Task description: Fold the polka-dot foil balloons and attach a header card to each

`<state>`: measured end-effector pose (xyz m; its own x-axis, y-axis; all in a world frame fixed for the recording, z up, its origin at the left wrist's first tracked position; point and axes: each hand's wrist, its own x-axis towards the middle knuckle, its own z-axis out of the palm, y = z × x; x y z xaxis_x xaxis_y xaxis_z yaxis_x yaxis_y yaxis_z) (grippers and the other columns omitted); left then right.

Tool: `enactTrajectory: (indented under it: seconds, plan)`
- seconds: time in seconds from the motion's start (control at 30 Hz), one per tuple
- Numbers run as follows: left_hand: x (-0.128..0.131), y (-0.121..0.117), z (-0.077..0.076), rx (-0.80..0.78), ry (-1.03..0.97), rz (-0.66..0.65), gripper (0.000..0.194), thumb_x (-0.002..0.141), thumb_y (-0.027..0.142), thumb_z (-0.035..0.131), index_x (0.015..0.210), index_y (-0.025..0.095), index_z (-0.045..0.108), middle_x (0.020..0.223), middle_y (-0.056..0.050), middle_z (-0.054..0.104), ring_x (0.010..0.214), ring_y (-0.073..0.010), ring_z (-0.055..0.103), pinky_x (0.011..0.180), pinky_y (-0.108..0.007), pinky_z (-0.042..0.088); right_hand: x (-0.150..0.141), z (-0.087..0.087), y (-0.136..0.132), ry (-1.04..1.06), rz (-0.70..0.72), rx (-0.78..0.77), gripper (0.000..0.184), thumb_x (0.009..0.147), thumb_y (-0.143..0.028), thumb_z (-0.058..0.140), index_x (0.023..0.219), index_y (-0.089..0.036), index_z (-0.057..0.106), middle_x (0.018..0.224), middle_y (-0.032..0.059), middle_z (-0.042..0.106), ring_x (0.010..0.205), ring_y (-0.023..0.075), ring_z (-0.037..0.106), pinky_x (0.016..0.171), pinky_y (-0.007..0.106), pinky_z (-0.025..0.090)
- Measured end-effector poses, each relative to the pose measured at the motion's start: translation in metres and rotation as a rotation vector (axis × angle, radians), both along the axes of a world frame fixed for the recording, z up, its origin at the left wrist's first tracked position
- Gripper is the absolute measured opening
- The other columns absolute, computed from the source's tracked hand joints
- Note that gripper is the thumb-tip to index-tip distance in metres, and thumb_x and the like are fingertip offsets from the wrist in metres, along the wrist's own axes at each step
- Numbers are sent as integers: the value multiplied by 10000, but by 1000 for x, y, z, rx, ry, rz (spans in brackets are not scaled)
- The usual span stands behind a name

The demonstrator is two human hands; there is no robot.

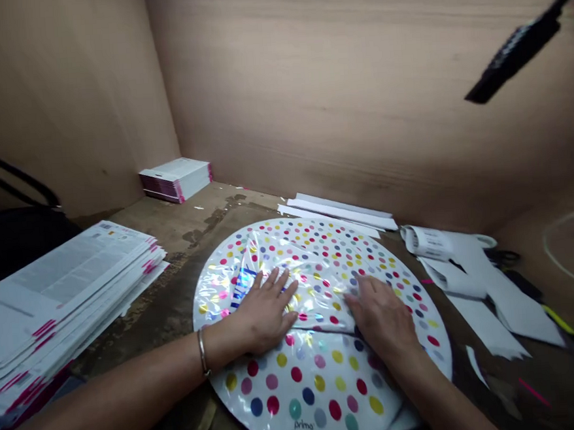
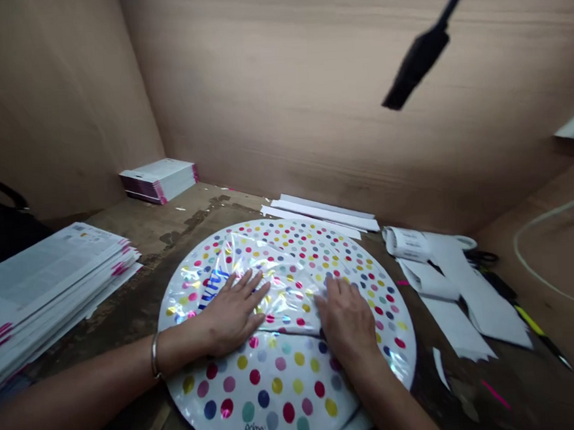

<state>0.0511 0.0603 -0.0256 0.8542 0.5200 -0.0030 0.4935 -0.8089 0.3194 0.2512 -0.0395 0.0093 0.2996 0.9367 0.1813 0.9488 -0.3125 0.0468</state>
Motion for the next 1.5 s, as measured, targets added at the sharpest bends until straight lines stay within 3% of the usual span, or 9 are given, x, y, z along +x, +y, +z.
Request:
enactTrajectory:
  seconds: [0.17, 0.37, 0.47, 0.63, 0.87, 1.0, 1.07, 1.27, 1.5]
  plan:
    - [-1, 0, -1, 12, 40, 18, 607, 938, 499, 265, 1463, 205, 188, 1533, -112, 95, 1404, -316, 25, 1107, -536, 37, -19, -9, -31, 211, 461, -156, 604, 902, -458, 407, 1434, -195, 297, 1490, 92, 300, 1361, 281, 268, 1063, 463, 339]
    - [2, -1, 1, -1, 68, 29, 620, 935, 526, 253, 1466, 218, 170, 1537, -100, 78, 1405, -312, -3, 1110, -532, 25, 26, 1, -40, 186, -77, -169, 574, 929, -396, 320, 1349, -19, 419, 1426, 217, 362, 1332, 338, 306, 1053, 550, 314]
    - [5, -9, 0, 5, 76, 31, 627, 934, 528, 245, 1469, 215, 151, 1538, -101, 60, 1404, -309, -15, 1112, -530, 27, 8, 11, -20, 214, 141, -82, 516, 952, -333, 254, 1400, -101, 360, 1490, 119, 274, 1378, 261, 216, 1089, 477, 300]
    - [-4, 1, -1, 8, 67, 37, 678, 904, 582, 278, 1465, 218, 167, 1538, -76, 80, 1411, -269, 10, 1129, -483, 57, -40, -4, 8, 300, 368, -290, 497, 937, -274, 295, 1406, -117, 352, 1478, 80, 305, 1373, 237, 240, 1112, 436, 275]
    - [-41, 74, 25, 71, 118, 512, 563, 959, 374, 198, 1432, 71, 234, 1498, -216, 161, 1384, -374, 116, 1027, -674, 115, -29, -21, 9, 313, 318, -330, 513, 955, -370, 233, 1445, -221, 246, 1519, -3, 194, 1396, 201, 156, 1136, 424, 204]
    - [-45, 37, 18, 107, 43, 48, 538, 941, 451, 311, 1443, 271, 236, 1527, -44, 167, 1410, -259, 70, 1124, -515, 60, -29, -23, 9, 270, 328, -314, 515, 953, -354, 240, 1445, -198, 247, 1515, 12, 203, 1397, 196, 153, 1143, 427, 172]
    - [-57, 19, 12, 64, 93, 17, 541, 945, 429, 312, 1452, 267, 213, 1526, -66, 149, 1404, -279, 98, 1111, -532, 107, -31, -23, 9, 271, 329, -314, 517, 955, -360, 234, 1447, -203, 240, 1516, 8, 198, 1398, 193, 149, 1142, 428, 173]
    - [-105, 34, 23, -51, 96, 288, 710, 829, 492, 529, 1428, 191, 297, 1483, -141, 282, 1367, -312, 242, 1101, -490, 180, -36, -21, 8, 294, 308, -338, 520, 956, -373, 208, 1451, -216, 216, 1524, -10, 147, 1402, 180, 120, 1148, 417, 139]
    - [-42, 98, 37, -574, -172, 801, 829, 621, 545, 718, 1263, 86, 465, 942, -159, 689, 749, -282, 671, 586, -312, 504, -39, -12, 9, 318, 253, -385, 514, 956, -372, 197, 1453, -243, 197, 1526, -31, 135, 1403, 171, 105, 1148, 414, 127]
